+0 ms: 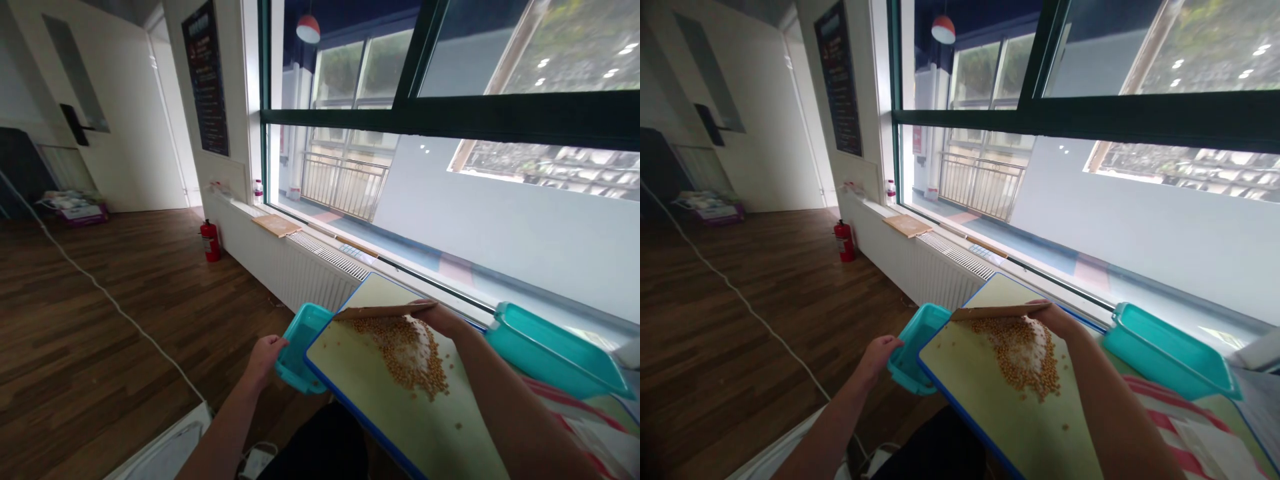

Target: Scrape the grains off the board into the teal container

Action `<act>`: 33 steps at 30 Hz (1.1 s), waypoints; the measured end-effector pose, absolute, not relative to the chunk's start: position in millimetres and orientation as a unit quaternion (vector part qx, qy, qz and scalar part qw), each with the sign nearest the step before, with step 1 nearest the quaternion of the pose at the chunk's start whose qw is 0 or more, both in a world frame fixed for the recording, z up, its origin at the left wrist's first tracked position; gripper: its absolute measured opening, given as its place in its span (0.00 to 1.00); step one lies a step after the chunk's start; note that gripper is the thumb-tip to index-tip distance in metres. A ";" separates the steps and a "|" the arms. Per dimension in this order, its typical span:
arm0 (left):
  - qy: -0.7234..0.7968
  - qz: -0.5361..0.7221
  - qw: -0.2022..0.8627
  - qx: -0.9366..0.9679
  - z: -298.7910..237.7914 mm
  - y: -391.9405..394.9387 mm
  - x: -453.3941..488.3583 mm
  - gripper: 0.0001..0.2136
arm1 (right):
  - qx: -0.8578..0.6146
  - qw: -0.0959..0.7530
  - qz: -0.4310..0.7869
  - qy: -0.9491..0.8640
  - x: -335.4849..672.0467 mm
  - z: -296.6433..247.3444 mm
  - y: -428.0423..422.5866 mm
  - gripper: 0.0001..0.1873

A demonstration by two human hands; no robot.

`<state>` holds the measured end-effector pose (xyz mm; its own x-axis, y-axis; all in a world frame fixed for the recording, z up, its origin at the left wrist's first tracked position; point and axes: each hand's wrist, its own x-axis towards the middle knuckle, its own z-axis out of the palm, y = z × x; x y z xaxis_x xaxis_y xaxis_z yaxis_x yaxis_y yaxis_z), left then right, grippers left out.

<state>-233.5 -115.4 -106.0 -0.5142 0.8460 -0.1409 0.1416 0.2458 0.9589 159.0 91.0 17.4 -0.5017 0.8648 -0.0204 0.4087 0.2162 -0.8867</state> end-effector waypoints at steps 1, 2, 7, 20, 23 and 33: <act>0.708 0.505 0.348 0.351 -106.0 -115.1 -234.0 0.13 | -0.428 0.245 0.459 -0.739 157.1 17.5 90.8 0.09; 0.708 0.504 0.347 0.354 -105.8 -114.7 -234.4 0.13 | -0.424 0.240 0.464 -0.740 155.5 17.8 90.7 0.09; 0.719 0.489 0.326 0.372 -102.2 -114.0 -236.1 0.13 | -0.413 0.228 0.490 -0.733 151.2 19.4 92.9 0.12; 0.735 0.473 0.321 0.365 -89.9 -140.0 -234.0 0.13 | -0.437 0.229 0.471 -0.732 144.2 17.7 98.4 0.11; 0.736 0.475 0.323 0.359 -91.3 -141.9 -235.2 0.13 | -0.431 0.239 0.496 -0.715 138.7 23.8 93.7 0.11; 0.743 0.462 0.300 0.380 -90.1 -136.9 -235.9 0.12 | -0.436 0.283 0.430 -0.738 140.0 42.8 81.8 0.12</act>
